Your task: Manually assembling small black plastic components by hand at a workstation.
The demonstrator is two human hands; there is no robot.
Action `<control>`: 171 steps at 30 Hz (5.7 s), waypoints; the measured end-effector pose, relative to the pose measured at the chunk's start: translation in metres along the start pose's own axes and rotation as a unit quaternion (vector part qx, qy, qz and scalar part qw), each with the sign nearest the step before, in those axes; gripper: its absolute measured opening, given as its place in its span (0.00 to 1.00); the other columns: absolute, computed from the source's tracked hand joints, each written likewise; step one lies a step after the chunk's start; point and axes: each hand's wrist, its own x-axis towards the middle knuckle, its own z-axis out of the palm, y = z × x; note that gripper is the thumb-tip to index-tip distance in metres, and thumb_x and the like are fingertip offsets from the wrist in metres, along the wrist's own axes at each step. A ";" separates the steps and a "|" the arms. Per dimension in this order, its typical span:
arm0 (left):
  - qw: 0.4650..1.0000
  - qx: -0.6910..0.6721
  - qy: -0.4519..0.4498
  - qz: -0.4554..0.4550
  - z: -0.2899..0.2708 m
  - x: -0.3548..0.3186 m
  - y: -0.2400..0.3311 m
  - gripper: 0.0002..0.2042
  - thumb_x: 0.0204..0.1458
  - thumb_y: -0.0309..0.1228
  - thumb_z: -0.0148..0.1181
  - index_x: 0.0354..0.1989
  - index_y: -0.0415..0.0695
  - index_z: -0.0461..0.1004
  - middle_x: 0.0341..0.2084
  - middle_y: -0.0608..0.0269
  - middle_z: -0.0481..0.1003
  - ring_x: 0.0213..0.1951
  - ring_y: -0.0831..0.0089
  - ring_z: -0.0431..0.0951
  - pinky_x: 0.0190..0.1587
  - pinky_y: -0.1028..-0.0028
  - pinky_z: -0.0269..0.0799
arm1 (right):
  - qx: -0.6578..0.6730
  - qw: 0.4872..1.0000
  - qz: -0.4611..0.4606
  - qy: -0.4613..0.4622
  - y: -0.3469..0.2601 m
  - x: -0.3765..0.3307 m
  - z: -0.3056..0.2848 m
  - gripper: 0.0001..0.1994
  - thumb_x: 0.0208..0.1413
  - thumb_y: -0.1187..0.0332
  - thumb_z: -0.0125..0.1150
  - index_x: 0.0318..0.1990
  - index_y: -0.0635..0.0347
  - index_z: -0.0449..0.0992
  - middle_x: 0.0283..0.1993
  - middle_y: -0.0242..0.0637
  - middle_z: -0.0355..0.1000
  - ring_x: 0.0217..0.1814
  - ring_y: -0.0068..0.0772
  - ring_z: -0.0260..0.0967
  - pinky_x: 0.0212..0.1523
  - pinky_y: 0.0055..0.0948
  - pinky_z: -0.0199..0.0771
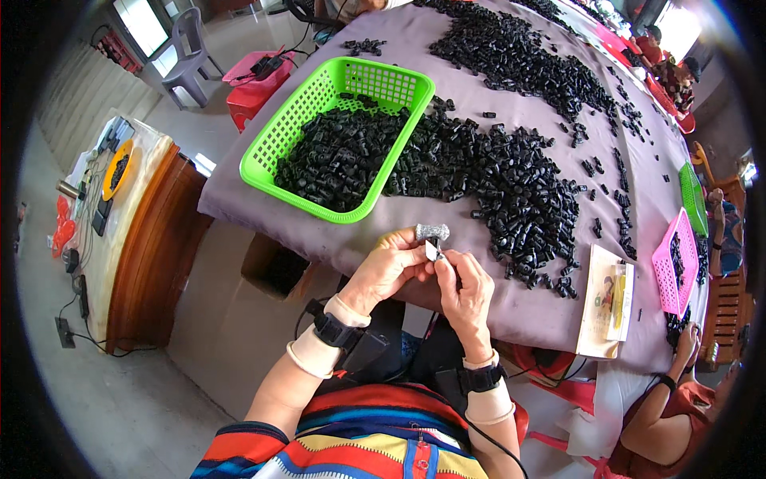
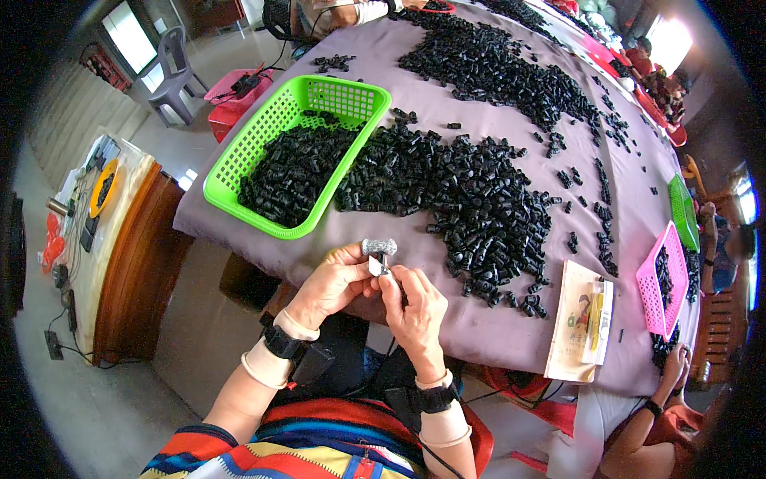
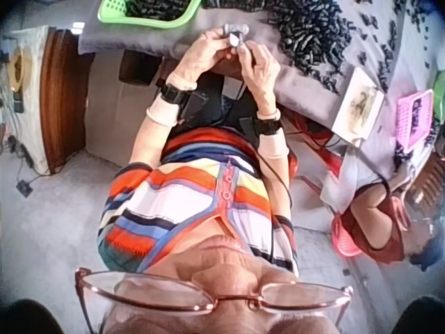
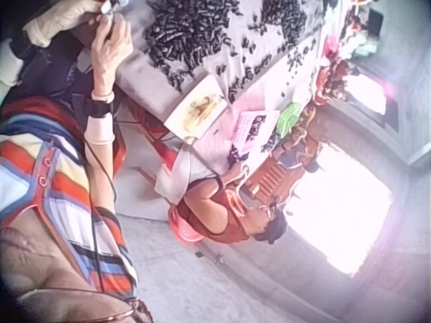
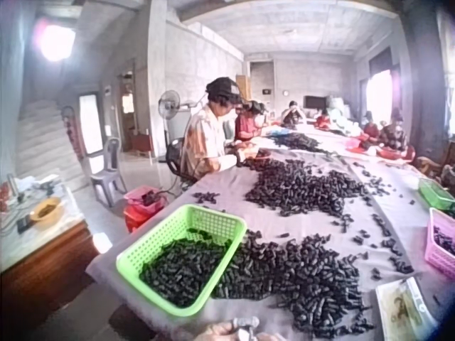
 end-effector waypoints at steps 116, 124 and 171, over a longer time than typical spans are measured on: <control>0.999 -0.001 0.024 -0.048 0.005 -0.003 0.004 0.07 0.54 0.26 0.50 0.38 0.42 0.73 0.23 0.71 0.72 0.22 0.84 0.69 0.23 0.85 0.63 | -0.057 0.996 -0.035 0.051 0.003 -0.001 0.007 0.07 0.46 0.70 0.62 0.32 0.60 0.73 0.23 0.38 0.68 0.21 0.38 0.66 0.22 0.31 0.66; 0.998 -0.036 0.038 -0.039 0.005 -0.003 0.005 0.07 0.54 0.26 0.51 0.39 0.41 0.73 0.23 0.70 0.72 0.21 0.84 0.69 0.24 0.86 0.64 | -0.035 0.998 -0.049 0.033 0.000 -0.003 0.002 0.06 0.46 0.70 0.62 0.31 0.60 0.73 0.22 0.37 0.67 0.20 0.38 0.66 0.21 0.31 0.65; 0.707 0.663 0.090 0.230 0.051 0.093 -0.011 0.10 0.40 0.22 0.52 0.34 0.43 0.71 0.30 0.53 0.68 0.32 0.53 0.71 0.33 0.60 0.69 | 0.256 0.935 0.162 0.183 0.012 -0.009 -0.001 0.15 0.62 0.59 0.43 0.36 0.61 0.72 0.23 0.21 0.60 0.20 0.08 0.47 0.20 0.11 0.46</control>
